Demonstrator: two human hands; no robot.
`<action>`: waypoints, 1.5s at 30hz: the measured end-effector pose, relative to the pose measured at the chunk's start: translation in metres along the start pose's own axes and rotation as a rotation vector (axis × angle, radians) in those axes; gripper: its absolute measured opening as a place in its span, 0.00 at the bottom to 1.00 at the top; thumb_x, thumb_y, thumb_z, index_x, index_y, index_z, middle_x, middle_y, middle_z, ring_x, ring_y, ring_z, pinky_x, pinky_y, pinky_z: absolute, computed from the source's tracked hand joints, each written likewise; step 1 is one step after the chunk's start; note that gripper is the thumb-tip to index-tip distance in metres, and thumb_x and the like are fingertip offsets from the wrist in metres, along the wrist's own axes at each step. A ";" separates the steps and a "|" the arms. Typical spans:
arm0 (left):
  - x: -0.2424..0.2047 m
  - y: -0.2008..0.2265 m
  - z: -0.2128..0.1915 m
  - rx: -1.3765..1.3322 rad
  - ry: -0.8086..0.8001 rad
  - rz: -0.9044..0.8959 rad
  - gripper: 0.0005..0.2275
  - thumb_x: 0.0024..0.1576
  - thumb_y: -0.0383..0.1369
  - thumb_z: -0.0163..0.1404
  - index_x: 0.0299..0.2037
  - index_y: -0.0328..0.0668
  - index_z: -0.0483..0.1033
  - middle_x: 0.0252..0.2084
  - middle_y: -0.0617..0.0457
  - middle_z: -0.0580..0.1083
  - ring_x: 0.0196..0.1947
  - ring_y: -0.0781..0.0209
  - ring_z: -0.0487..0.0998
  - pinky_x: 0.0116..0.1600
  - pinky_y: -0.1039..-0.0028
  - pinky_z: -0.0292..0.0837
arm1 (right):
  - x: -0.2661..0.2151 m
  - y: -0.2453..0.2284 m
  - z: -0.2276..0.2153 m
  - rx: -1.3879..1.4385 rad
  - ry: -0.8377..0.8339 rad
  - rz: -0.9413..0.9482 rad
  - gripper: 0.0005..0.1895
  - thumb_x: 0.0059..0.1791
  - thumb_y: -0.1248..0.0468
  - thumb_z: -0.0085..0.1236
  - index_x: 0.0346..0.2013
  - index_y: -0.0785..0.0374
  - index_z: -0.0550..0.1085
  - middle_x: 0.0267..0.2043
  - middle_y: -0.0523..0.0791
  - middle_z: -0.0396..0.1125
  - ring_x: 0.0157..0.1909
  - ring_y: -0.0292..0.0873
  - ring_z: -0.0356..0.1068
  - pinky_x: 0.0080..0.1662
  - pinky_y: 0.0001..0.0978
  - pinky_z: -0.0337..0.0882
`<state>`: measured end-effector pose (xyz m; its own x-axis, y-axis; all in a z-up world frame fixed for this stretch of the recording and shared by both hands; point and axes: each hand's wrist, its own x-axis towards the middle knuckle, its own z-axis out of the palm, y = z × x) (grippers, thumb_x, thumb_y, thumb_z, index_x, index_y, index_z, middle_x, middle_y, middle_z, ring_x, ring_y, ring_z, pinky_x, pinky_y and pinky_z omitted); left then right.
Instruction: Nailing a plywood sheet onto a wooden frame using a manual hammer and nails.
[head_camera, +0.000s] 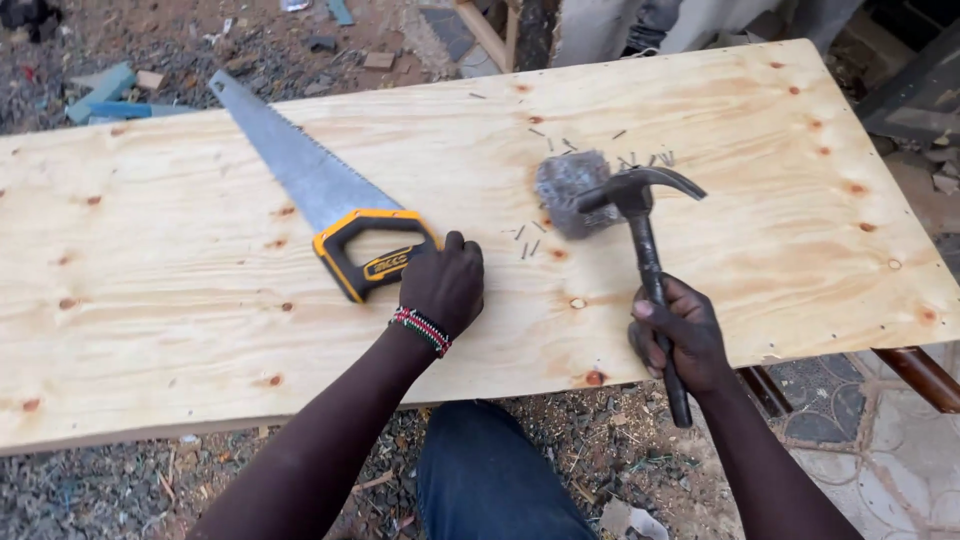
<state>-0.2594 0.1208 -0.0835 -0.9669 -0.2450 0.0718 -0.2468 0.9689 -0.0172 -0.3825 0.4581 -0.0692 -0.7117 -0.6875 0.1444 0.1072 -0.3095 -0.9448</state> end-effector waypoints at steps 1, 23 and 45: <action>0.002 0.003 0.002 0.007 0.001 0.012 0.14 0.59 0.39 0.64 0.49 0.40 0.83 0.51 0.46 0.79 0.35 0.37 0.91 0.34 0.48 0.88 | -0.002 -0.004 0.002 0.004 0.011 -0.008 0.09 0.62 0.68 0.58 0.42 0.74 0.73 0.06 0.51 0.58 0.05 0.46 0.63 0.15 0.28 0.64; -0.118 -0.005 -0.028 -0.489 0.015 -0.044 0.08 0.71 0.35 0.46 0.57 0.48 0.70 0.43 0.42 0.82 0.42 0.32 0.88 0.43 0.42 0.81 | 0.010 -0.002 -0.007 -0.143 0.269 -0.049 0.08 0.61 0.68 0.60 0.54 0.67 0.72 0.18 0.49 0.63 0.17 0.48 0.69 0.27 0.37 0.71; -0.154 -0.051 -0.004 -1.012 0.214 0.057 0.13 0.67 0.26 0.53 0.57 0.49 0.86 0.51 0.53 0.85 0.45 0.57 0.89 0.49 0.66 0.84 | 0.030 -0.015 -0.069 -0.255 0.700 -0.123 0.22 0.61 0.70 0.64 0.56 0.54 0.57 0.35 0.51 0.64 0.27 0.44 0.66 0.27 0.40 0.68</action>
<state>-0.0979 0.1089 -0.0899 -0.9191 -0.2825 0.2748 0.0651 0.5788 0.8129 -0.4535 0.4873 -0.0707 -0.9921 -0.0538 0.1132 -0.1050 -0.1367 -0.9850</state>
